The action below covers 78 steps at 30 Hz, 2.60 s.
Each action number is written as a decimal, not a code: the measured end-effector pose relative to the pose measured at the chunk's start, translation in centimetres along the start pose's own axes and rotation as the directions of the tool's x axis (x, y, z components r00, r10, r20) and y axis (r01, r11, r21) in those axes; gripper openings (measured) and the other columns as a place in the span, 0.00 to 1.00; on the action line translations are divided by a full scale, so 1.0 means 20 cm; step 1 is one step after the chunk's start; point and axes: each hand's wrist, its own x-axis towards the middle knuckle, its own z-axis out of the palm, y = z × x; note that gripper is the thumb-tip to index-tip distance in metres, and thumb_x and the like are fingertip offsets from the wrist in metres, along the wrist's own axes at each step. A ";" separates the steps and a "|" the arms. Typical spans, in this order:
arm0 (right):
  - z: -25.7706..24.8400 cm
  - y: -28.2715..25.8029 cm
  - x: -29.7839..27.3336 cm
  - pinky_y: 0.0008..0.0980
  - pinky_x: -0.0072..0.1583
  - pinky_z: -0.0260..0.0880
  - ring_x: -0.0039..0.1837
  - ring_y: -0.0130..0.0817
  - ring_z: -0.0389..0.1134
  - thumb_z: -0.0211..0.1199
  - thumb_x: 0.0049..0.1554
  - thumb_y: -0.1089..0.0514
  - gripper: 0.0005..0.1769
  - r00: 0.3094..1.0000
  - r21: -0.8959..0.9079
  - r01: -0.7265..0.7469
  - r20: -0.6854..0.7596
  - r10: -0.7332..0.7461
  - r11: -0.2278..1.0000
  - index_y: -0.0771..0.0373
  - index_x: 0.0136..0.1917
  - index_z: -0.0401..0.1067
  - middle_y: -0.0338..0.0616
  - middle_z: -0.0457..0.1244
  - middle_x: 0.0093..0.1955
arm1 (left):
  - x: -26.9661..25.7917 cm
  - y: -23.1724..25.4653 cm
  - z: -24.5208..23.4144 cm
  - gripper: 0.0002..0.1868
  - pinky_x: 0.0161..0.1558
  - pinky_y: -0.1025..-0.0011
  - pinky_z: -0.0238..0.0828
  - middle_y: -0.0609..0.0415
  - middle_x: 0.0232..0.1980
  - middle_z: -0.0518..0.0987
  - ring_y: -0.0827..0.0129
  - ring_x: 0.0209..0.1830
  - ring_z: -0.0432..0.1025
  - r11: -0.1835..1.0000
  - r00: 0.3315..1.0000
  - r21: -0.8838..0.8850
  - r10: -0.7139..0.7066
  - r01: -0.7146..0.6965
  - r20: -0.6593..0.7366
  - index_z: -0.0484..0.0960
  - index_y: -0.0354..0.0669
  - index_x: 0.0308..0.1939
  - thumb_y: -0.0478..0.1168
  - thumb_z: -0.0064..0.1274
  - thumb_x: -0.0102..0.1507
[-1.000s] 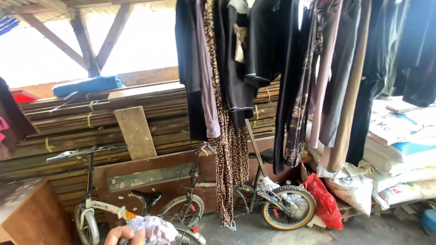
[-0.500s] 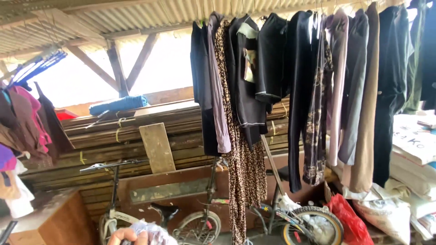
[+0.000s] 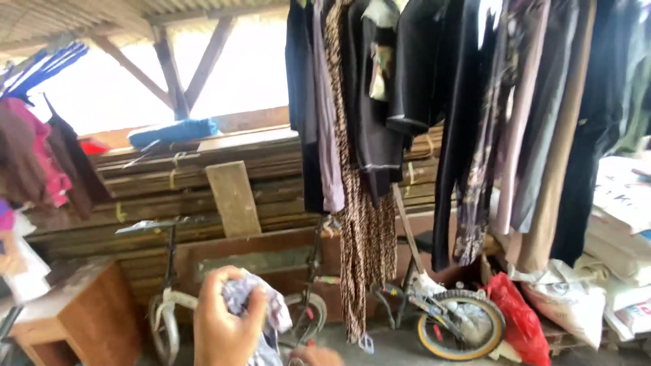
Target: Hanging clothes on hangers and a drying rack in an outdoor sheltered area.
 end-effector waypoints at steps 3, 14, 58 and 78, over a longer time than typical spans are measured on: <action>-1.11 0.13 0.08 0.54 0.58 0.70 0.60 0.53 0.70 0.55 0.66 0.54 0.14 1.000 -0.042 0.002 -0.003 -0.002 0.999 0.62 0.57 0.76 0.55 0.69 0.55 | 0.08 0.04 0.05 0.25 0.42 0.66 0.78 0.50 0.40 0.80 0.65 0.37 0.80 0.985 0.992 0.131 0.104 -0.113 0.071 0.75 0.41 0.46 0.41 0.69 0.50; -2.96 0.46 -0.63 0.73 0.67 0.56 0.74 0.66 0.46 0.80 0.32 0.30 0.70 0.729 -0.169 -0.292 -0.676 0.105 0.941 0.61 0.76 0.52 0.67 0.43 0.73 | 0.42 0.27 0.25 0.62 0.26 0.67 0.79 0.33 0.57 0.65 0.51 0.45 0.71 0.591 0.786 0.665 -0.085 -0.455 0.613 0.60 0.55 0.74 0.70 0.71 0.42; -3.33 1.38 -1.81 0.52 0.65 0.63 0.69 0.52 0.58 0.71 0.48 0.42 0.40 0.715 -0.432 -0.570 -0.679 0.164 0.698 0.68 0.65 0.66 0.56 0.58 0.67 | 0.58 1.16 1.59 0.36 0.32 0.60 0.78 0.39 0.53 0.65 0.52 0.34 0.76 0.687 0.730 0.305 0.486 -0.659 0.481 0.68 0.41 0.60 0.48 0.69 0.54; -3.51 2.00 -1.03 0.46 0.62 0.70 0.67 0.50 0.64 0.65 0.55 0.38 0.45 0.772 -0.429 -0.634 -0.316 0.551 0.643 0.61 0.75 0.54 0.53 0.59 0.68 | 0.76 1.05 2.34 0.37 0.32 0.54 0.77 0.34 0.51 0.71 0.43 0.35 0.77 0.712 0.639 -0.002 0.631 -0.702 0.440 0.63 0.43 0.67 0.32 0.59 0.55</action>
